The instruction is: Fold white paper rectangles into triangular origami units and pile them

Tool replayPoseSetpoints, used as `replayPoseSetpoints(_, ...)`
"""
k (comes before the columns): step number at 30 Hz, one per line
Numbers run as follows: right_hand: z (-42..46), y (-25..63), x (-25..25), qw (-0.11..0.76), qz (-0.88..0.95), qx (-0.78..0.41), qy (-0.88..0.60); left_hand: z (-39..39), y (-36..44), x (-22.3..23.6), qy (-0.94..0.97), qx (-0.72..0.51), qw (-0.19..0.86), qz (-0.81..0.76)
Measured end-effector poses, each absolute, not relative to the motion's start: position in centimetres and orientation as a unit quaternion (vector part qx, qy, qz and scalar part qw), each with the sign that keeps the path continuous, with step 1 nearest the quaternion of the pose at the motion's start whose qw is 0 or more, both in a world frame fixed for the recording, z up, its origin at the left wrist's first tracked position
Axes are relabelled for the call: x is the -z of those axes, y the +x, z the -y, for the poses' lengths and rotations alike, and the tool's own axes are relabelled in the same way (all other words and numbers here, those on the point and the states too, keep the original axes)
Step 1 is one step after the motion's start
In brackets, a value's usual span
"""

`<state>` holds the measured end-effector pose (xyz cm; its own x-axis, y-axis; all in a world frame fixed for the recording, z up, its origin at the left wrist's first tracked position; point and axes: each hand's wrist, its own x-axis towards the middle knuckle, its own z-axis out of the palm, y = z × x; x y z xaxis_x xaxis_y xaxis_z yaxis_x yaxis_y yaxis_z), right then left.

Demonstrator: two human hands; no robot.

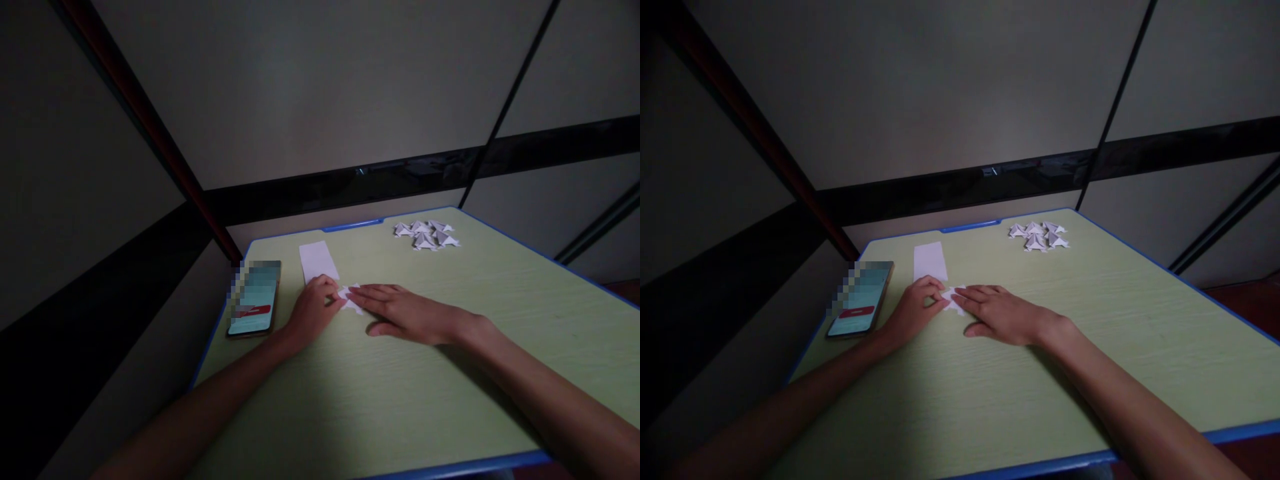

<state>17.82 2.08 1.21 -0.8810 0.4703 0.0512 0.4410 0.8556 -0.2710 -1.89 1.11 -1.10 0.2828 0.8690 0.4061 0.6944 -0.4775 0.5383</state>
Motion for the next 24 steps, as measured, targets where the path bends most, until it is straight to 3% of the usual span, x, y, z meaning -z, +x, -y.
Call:
replayPoseSetpoints(9,-1.5,17.5,-1.5,0.045,0.959,-0.135,-0.244,-0.9,-1.6,0.9,0.780,-0.304,0.095,-0.538)
replayPoseSetpoints(24,-0.8,17.1,-1.4,0.010,0.954,-0.132,-0.270,-1.7,-1.6,1.0,0.744,-0.286,0.155,-0.583)
